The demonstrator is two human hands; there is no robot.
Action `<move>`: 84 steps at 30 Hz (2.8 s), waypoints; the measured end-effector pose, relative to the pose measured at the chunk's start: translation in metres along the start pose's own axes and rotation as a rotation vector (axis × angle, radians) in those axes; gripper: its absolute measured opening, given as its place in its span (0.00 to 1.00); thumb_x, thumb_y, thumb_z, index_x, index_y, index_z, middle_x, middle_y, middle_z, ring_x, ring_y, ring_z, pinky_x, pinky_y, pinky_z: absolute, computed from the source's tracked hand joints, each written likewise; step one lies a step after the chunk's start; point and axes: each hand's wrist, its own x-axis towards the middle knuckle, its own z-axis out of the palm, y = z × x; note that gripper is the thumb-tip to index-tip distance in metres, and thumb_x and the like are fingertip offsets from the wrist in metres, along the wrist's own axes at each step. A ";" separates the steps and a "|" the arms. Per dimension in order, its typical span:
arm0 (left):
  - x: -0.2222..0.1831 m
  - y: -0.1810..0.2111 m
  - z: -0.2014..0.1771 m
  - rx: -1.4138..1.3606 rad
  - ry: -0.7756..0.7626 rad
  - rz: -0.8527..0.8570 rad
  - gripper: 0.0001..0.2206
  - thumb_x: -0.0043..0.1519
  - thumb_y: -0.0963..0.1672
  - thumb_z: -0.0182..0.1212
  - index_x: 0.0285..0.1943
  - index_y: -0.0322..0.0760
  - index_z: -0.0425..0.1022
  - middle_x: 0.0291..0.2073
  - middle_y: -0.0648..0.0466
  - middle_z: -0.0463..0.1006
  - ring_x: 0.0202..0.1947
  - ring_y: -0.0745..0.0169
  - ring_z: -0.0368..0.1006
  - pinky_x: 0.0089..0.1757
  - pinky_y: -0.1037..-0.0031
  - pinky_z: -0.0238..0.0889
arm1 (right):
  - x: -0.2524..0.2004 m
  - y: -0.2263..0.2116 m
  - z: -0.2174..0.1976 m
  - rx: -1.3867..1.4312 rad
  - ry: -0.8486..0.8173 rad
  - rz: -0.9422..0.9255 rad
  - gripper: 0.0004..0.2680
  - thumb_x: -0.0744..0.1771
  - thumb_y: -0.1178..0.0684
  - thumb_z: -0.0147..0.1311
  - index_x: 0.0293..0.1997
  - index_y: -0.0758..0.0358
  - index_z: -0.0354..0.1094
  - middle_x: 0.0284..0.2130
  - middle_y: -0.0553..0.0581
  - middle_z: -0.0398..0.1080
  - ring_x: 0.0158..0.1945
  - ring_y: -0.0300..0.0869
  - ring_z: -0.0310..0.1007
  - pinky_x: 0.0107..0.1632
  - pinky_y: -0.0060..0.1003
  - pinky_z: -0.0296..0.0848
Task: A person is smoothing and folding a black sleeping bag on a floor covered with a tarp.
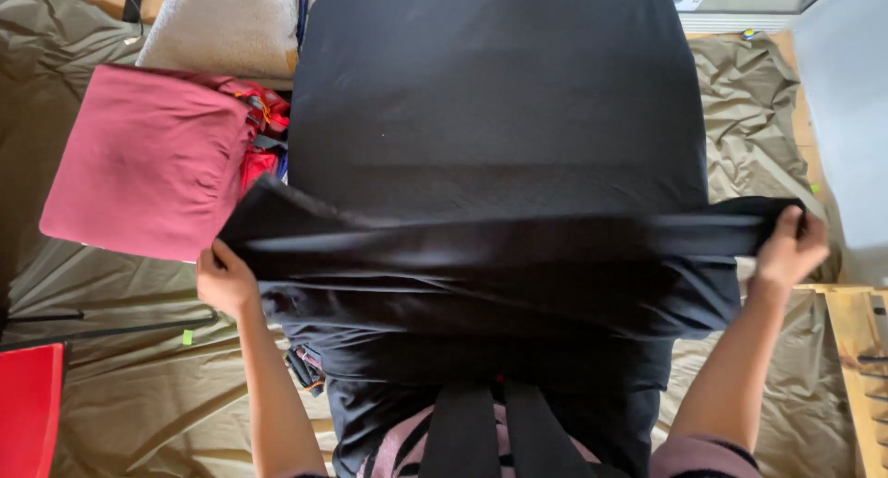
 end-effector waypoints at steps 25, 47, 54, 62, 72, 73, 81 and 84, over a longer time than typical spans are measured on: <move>-0.185 0.218 -0.065 -0.242 -0.726 0.616 0.21 0.61 0.48 0.55 0.66 0.55 0.69 0.53 0.56 0.75 0.60 0.59 0.69 0.63 0.55 0.51 | -0.250 -0.318 0.086 -0.196 -0.986 -0.530 0.19 0.70 0.35 0.39 0.69 0.43 0.57 0.58 0.49 0.66 0.66 0.42 0.60 0.62 0.51 0.55; -0.109 0.240 0.026 -0.286 -0.542 0.623 0.25 0.58 0.45 0.63 0.68 0.50 0.70 0.67 0.47 0.69 0.67 0.43 0.65 0.60 0.52 0.60 | -0.138 -0.222 0.121 -0.522 -0.368 -0.290 0.20 0.69 0.46 0.58 0.69 0.55 0.64 0.67 0.69 0.59 0.69 0.64 0.56 0.55 0.66 0.62; -0.089 0.312 0.080 -0.131 -1.119 0.686 0.26 0.72 0.54 0.38 0.82 0.64 0.47 0.82 0.50 0.39 0.81 0.49 0.31 0.72 0.51 0.23 | -0.165 -0.205 0.150 -0.485 -0.608 -0.137 0.20 0.72 0.40 0.45 0.73 0.50 0.59 0.72 0.65 0.57 0.77 0.57 0.50 0.70 0.66 0.44; -0.040 0.182 0.167 0.202 -0.170 0.257 0.29 0.64 0.52 0.53 0.78 0.60 0.58 0.78 0.40 0.48 0.76 0.28 0.37 0.64 0.28 0.28 | -0.175 -0.189 0.154 -0.575 -0.529 -0.201 0.18 0.72 0.39 0.46 0.71 0.46 0.63 0.70 0.59 0.60 0.74 0.55 0.57 0.68 0.65 0.50; -0.028 0.199 0.113 0.025 -0.309 0.434 0.30 0.62 0.47 0.58 0.78 0.51 0.63 0.77 0.43 0.54 0.77 0.40 0.45 0.67 0.40 0.34 | -0.170 -0.195 0.153 -0.537 -0.506 -0.240 0.18 0.71 0.40 0.49 0.69 0.49 0.65 0.69 0.62 0.61 0.72 0.56 0.59 0.67 0.63 0.50; -0.034 0.182 0.126 0.021 -0.316 0.435 0.30 0.62 0.47 0.58 0.78 0.51 0.63 0.77 0.43 0.54 0.77 0.40 0.45 0.67 0.40 0.34 | -0.170 -0.195 0.153 -0.544 -0.509 -0.238 0.18 0.71 0.40 0.49 0.69 0.49 0.65 0.69 0.62 0.61 0.72 0.56 0.59 0.67 0.63 0.50; -0.038 0.114 0.089 -0.130 -0.342 0.168 0.25 0.67 0.46 0.57 0.73 0.34 0.65 0.58 0.38 0.73 0.57 0.36 0.72 0.54 0.53 0.63 | -0.163 -0.113 0.158 -0.538 -0.228 -0.364 0.04 0.66 0.52 0.60 0.40 0.48 0.68 0.43 0.55 0.63 0.48 0.54 0.67 0.52 0.48 0.65; -0.042 0.101 0.024 -0.448 -0.721 -0.104 0.27 0.74 0.49 0.44 0.82 0.42 0.48 0.71 0.34 0.60 0.69 0.28 0.58 0.64 0.46 0.52 | -0.150 -0.105 0.130 -0.697 -0.157 -0.340 0.07 0.62 0.52 0.60 0.36 0.42 0.65 0.41 0.52 0.61 0.43 0.52 0.66 0.43 0.47 0.66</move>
